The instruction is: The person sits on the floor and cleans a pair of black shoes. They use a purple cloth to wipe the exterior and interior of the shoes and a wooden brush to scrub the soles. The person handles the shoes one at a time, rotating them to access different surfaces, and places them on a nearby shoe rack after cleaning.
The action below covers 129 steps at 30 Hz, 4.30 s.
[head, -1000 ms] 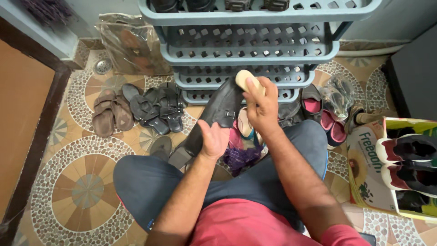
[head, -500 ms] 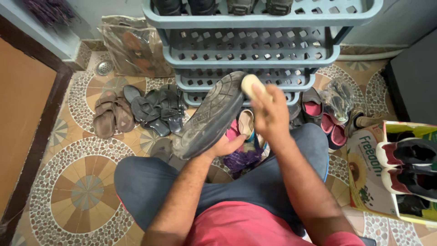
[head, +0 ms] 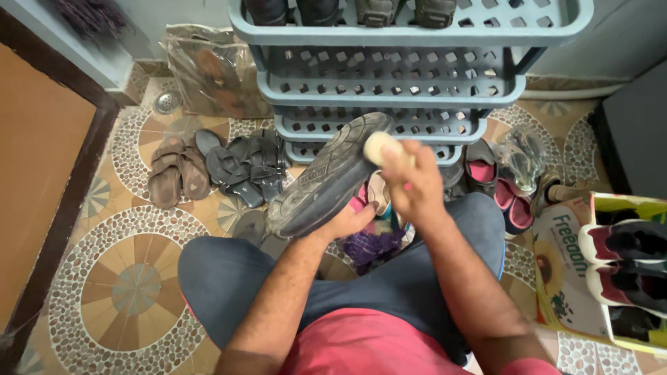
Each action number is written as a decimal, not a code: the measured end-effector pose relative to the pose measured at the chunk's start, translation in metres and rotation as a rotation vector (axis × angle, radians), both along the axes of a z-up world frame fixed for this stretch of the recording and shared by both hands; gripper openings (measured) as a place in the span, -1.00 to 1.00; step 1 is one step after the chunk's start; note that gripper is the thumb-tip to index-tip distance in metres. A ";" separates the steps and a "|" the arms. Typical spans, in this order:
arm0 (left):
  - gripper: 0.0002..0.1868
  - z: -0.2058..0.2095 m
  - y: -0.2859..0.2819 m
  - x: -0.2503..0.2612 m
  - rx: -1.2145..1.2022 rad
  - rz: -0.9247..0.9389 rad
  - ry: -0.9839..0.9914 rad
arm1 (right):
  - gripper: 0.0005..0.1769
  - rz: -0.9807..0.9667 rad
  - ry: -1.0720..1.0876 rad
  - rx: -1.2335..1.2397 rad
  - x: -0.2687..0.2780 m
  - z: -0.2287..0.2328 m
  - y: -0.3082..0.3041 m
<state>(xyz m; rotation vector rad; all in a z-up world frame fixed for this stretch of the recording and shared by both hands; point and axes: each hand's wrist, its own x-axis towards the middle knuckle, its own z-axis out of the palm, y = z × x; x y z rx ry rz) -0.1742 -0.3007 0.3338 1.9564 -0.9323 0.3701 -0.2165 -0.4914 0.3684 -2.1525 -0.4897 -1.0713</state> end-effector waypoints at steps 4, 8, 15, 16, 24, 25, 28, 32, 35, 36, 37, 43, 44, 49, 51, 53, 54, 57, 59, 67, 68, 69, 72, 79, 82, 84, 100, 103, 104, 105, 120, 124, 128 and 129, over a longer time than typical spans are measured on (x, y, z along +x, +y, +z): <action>-0.34 -0.016 -0.004 0.014 0.082 -0.031 0.089 | -0.50 0.371 0.105 -0.239 -0.006 0.009 0.028; -0.40 -0.022 -0.006 0.020 0.168 -0.011 0.067 | -0.45 0.386 0.026 -0.653 -0.039 0.018 0.062; -0.51 -0.006 -0.006 0.026 0.296 0.064 0.018 | -0.59 0.139 -0.048 -0.286 -0.007 0.019 -0.008; -0.52 -0.005 -0.005 0.025 0.319 0.073 0.008 | -0.57 0.142 -0.017 -0.256 -0.005 0.018 -0.012; -0.64 -0.013 -0.030 0.018 0.508 0.078 -0.204 | -0.37 0.448 0.097 -0.406 -0.024 0.034 0.037; -0.66 -0.012 -0.028 0.017 0.533 0.085 -0.231 | -0.39 0.440 0.104 -0.370 -0.021 0.035 0.034; -0.70 -0.006 -0.016 0.019 0.606 0.102 -0.255 | -0.41 0.365 0.148 -0.259 -0.008 0.036 0.002; -0.75 -0.005 -0.001 0.022 0.643 0.090 -0.199 | -0.38 0.265 0.178 -0.184 0.000 0.027 -0.014; -0.79 -0.031 -0.012 0.026 0.719 0.097 -0.344 | -0.37 0.329 0.149 -0.191 -0.004 0.028 0.008; -0.80 -0.046 -0.018 0.027 0.809 0.140 -0.552 | -0.37 0.355 0.146 -0.193 -0.008 0.029 0.020; -0.81 -0.061 -0.026 0.030 0.909 0.204 -0.801 | -0.34 0.392 0.157 -0.195 -0.010 0.032 0.030; -0.83 -0.070 -0.025 0.026 1.146 0.421 -1.319 | -0.34 0.397 0.103 -0.208 -0.015 0.028 0.049; -0.81 -0.054 -0.021 0.023 1.025 0.308 -0.985 | -0.36 0.359 0.091 -0.190 -0.012 0.026 0.038; -0.58 0.013 -0.009 0.017 0.391 -0.129 0.307 | -0.49 0.168 0.149 -0.129 -0.005 0.017 0.004; -0.57 0.018 -0.013 0.018 0.367 -0.143 0.299 | -0.47 0.225 0.121 -0.146 -0.006 0.019 0.009; -0.55 0.014 -0.018 0.016 0.351 -0.141 0.281 | -0.43 0.267 0.111 -0.141 -0.011 0.021 0.030; -0.55 0.012 -0.022 0.014 0.346 -0.145 0.274 | -0.41 0.286 0.106 -0.139 -0.014 0.023 0.042; -0.52 0.006 -0.027 0.014 0.334 -0.150 0.248 | -0.35 0.358 0.120 -0.280 -0.021 0.031 0.064; -0.51 0.004 -0.025 0.016 0.336 -0.149 0.237 | -0.37 0.377 0.090 -0.351 -0.023 0.031 0.059; -0.45 0.003 -0.016 0.011 0.336 -0.105 0.219 | -0.49 0.164 0.081 -0.115 -0.023 0.011 0.001; -0.44 0.001 -0.018 0.010 0.336 -0.102 0.213 | -0.47 0.182 0.075 -0.133 -0.026 0.011 0.006; -0.44 0.000 -0.018 0.012 0.339 -0.100 0.197 | -0.46 0.195 0.066 -0.149 -0.029 0.013 0.014; -0.41 -0.009 -0.030 0.011 0.362 -0.115 0.126 | -0.40 0.328 0.105 -0.327 -0.039 0.022 0.057; -0.36 -0.007 -0.024 0.010 0.305 -0.148 0.063 | -0.36 0.319 0.045 -0.413 -0.041 0.031 0.062; -0.34 0.010 -0.009 0.000 0.202 -0.173 0.095 | -0.47 0.175 -0.029 -0.182 -0.032 0.020 0.020; -0.32 0.024 0.001 -0.008 0.114 -0.186 0.076 | -0.56 0.070 -0.073 0.012 -0.024 0.015 -0.012; -0.34 -0.029 0.011 -0.009 -0.231 -0.526 0.322 | -0.56 0.116 -0.131 -0.219 -0.033 0.025 -0.008; -0.28 -0.026 0.026 -0.018 -0.603 -0.655 0.640 | -0.58 0.116 -0.076 0.110 -0.023 0.016 -0.037; -0.26 -0.029 0.026 -0.020 -0.691 -0.671 0.723 | -0.58 0.134 -0.017 0.229 -0.022 0.012 -0.041; -0.24 -0.032 0.027 -0.019 -0.777 -0.686 0.803 | -0.57 0.152 0.040 0.349 -0.020 0.010 -0.042; -0.03 -0.072 0.023 -0.005 -0.980 -0.735 0.723 | -0.50 0.089 -0.111 -0.157 -0.049 0.043 0.012; 0.10 -0.028 0.031 -0.007 -1.109 -0.734 0.821 | -0.62 0.366 0.051 0.592 -0.048 -0.003 -0.011; 0.23 0.001 0.030 -0.012 -1.181 -0.778 1.009 | -0.54 0.594 0.348 1.250 -0.054 -0.052 0.005; 0.23 0.001 0.029 -0.010 -1.203 -0.815 1.042 | -0.56 0.570 0.319 1.208 -0.054 -0.056 0.006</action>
